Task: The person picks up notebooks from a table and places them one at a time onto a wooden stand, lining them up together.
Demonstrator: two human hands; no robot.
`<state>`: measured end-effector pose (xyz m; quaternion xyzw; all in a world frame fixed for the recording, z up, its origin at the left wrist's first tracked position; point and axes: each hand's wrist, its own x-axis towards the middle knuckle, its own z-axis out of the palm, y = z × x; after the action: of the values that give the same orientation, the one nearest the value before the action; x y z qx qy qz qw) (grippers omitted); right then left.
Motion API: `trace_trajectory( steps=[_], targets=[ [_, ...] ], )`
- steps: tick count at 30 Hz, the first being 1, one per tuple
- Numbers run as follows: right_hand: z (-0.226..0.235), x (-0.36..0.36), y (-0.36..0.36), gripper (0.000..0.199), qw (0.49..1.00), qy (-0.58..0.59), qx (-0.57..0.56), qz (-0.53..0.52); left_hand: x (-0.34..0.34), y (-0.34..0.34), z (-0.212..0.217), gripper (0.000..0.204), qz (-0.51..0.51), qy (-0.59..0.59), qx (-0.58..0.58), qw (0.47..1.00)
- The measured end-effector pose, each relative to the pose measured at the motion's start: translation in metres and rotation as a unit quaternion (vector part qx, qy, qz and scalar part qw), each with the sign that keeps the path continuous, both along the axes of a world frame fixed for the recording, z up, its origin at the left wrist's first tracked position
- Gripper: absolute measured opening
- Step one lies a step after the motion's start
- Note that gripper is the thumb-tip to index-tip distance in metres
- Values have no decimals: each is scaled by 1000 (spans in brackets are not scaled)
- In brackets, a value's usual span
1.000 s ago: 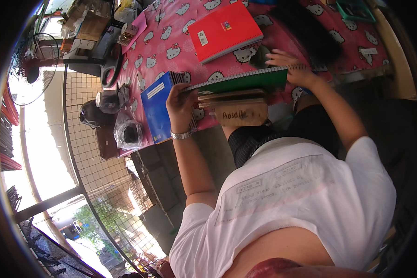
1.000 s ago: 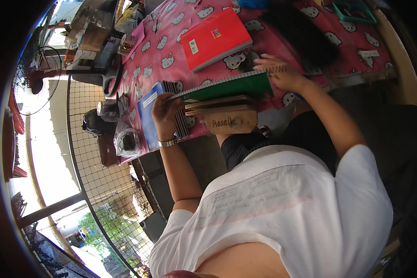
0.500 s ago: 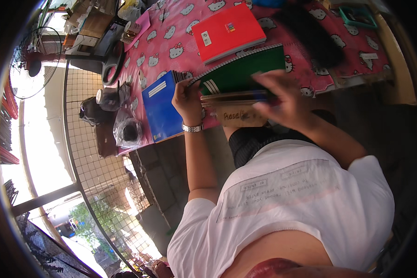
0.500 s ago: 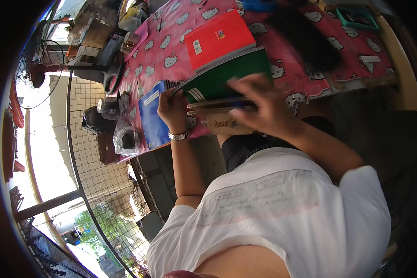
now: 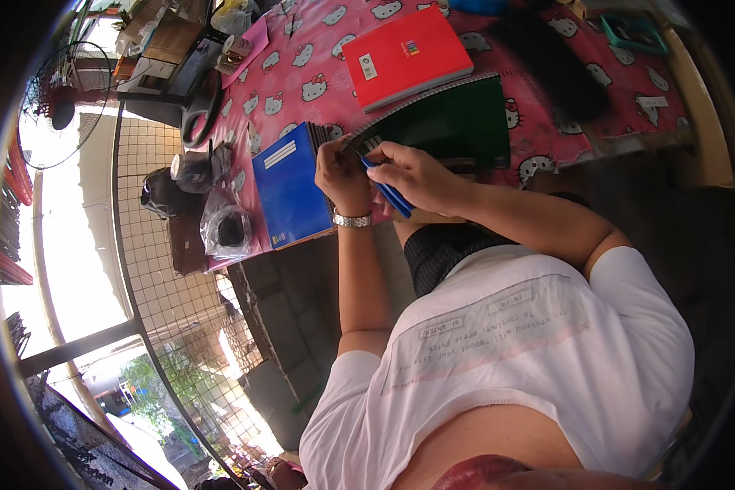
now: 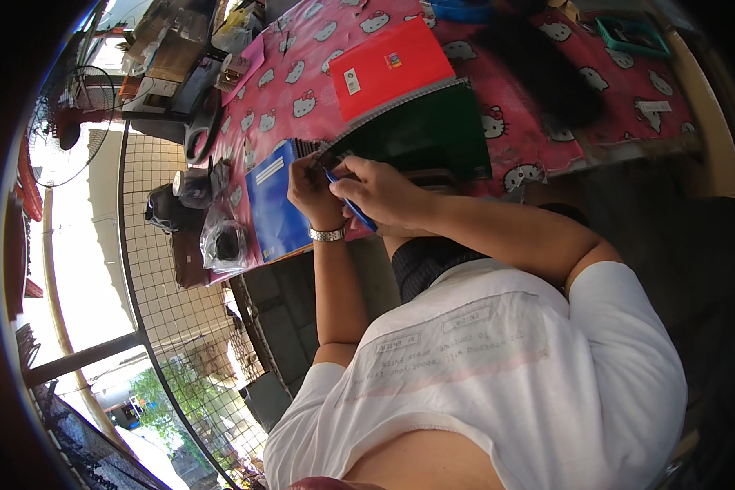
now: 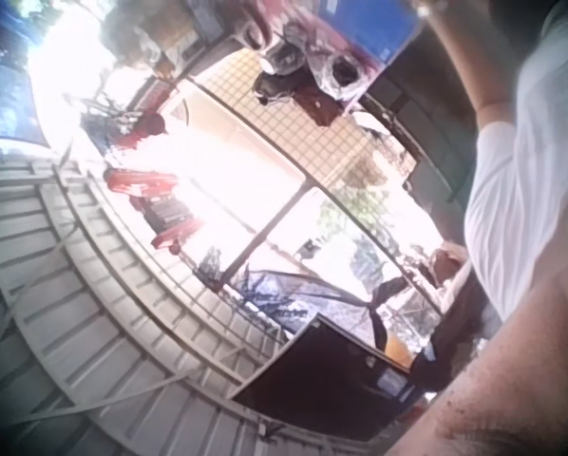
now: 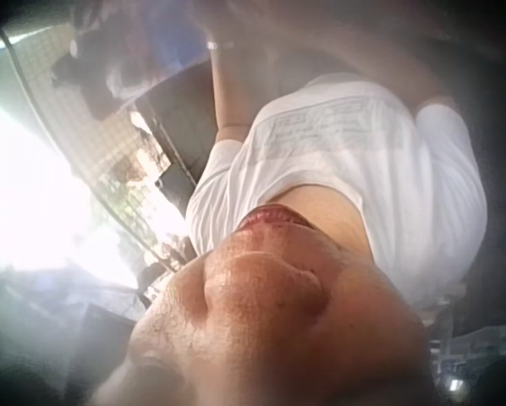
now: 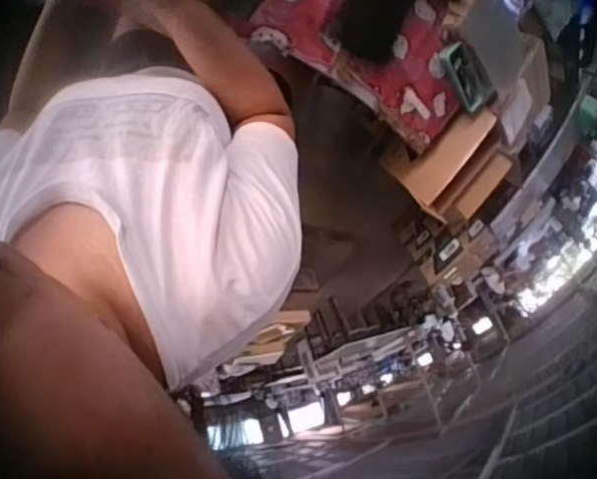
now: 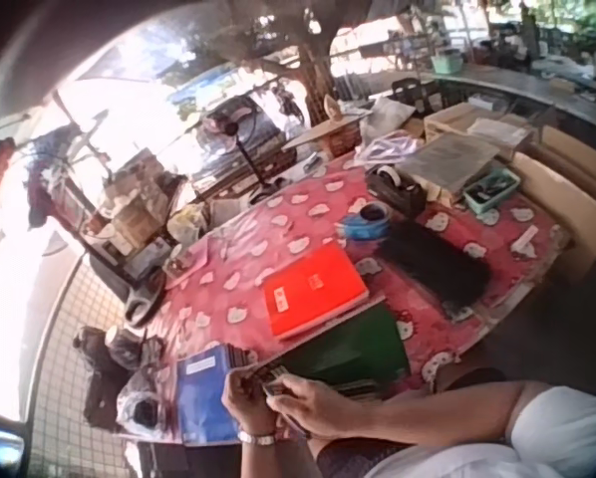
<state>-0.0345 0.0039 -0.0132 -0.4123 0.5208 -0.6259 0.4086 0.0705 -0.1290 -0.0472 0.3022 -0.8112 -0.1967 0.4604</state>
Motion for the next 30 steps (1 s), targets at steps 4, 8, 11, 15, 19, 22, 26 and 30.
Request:
trace_trajectory(
  steps=[4, 8, 11, 15, 19, 22, 26, 30],
  targets=[
    [9, -21, 15, 46, 999, 32, -32, 27, 13, -11, 10, 10, -24, 109, 40, 993],
    [6, -74, 69, 47, 946, 302, -36, -114, 95, -46, 41, 5, 56, 313, 138, 938],
    [-63, -123, 106, 46, 904, 395, 49, -158, 168, -79, 38, 7, 104, 382, 227, 890],
    [-124, -147, 123, 46, 859, 476, 132, -135, 246, -117, -19, 6, 248, 357, 267, 860],
    [-109, -169, 97, 40, 799, 569, 95, -172, 222, -113, -56, 4, 308, 285, 319, 850],
    [-88, -185, 35, 34, 809, 558, 22, -186, 269, -127, -74, 7, 297, 257, 243, 887],
    [-92, -213, -30, 31, 802, 571, -72, -161, 234, -119, -75, 10, 308, 197, 209, 907],
    [-103, -219, -63, 28, 758, 650, -7, -50, 232, -109, -73, 10, 345, 151, 196, 906]
  ],
)
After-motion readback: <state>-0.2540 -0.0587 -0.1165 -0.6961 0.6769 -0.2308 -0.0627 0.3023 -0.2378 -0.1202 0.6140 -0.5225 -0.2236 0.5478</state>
